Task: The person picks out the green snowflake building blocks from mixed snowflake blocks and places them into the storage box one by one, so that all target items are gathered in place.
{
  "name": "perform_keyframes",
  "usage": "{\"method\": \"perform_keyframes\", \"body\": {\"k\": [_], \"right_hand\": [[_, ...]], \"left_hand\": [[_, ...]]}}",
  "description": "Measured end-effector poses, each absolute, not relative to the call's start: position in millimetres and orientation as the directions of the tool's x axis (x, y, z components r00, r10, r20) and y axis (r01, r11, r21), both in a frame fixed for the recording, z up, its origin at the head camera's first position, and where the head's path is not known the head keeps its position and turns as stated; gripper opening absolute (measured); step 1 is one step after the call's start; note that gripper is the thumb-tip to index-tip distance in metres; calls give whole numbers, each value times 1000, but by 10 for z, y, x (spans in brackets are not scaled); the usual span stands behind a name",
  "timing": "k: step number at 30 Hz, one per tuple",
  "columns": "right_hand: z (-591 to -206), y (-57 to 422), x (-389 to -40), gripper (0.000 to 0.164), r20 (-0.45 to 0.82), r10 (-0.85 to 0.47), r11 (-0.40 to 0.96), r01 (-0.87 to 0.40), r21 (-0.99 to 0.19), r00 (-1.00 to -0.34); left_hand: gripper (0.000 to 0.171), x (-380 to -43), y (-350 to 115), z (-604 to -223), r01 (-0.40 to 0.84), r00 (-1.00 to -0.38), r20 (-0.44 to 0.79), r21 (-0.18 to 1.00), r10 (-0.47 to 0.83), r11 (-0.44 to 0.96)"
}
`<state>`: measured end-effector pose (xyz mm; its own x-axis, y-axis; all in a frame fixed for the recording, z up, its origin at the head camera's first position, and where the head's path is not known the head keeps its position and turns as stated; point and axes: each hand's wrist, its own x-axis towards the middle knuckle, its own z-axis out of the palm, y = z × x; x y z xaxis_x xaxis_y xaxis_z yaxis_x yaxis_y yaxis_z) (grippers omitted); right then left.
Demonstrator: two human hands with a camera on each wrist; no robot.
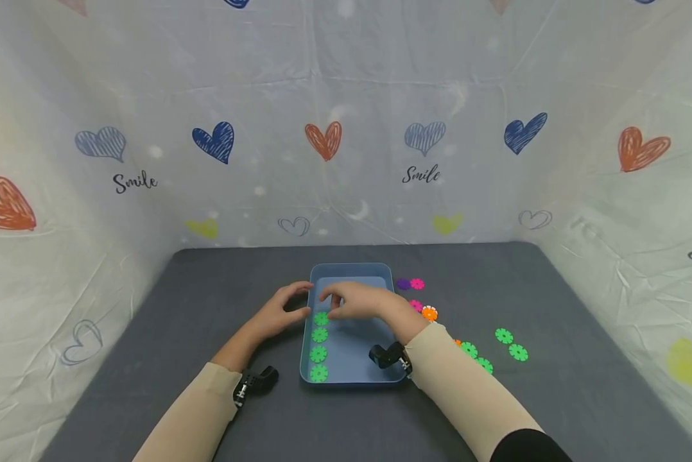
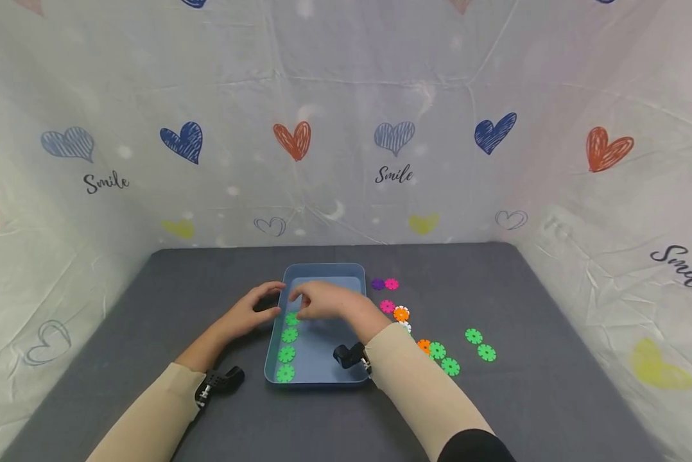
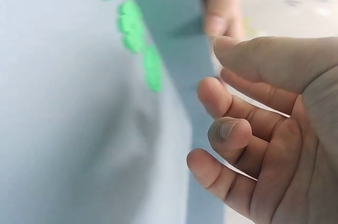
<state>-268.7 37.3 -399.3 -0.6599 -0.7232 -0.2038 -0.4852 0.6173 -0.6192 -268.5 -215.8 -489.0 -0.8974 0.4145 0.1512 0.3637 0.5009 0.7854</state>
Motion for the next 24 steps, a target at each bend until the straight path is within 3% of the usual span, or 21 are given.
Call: {"method": "perform_keyframes", "body": {"k": [11,24], "right_hand": [[-3741,1043,-2459,30,-98,-681,589,-463,-662,-726],[-3881,1819,-2255,28,-140,-605,669,-405,-624,-784]], "left_hand": [[57,-2679,-2149,-4863,320,-920,118,778,375,541],[57,-2682,-2149,-4885,327,-914,120,782,387,530]]}}
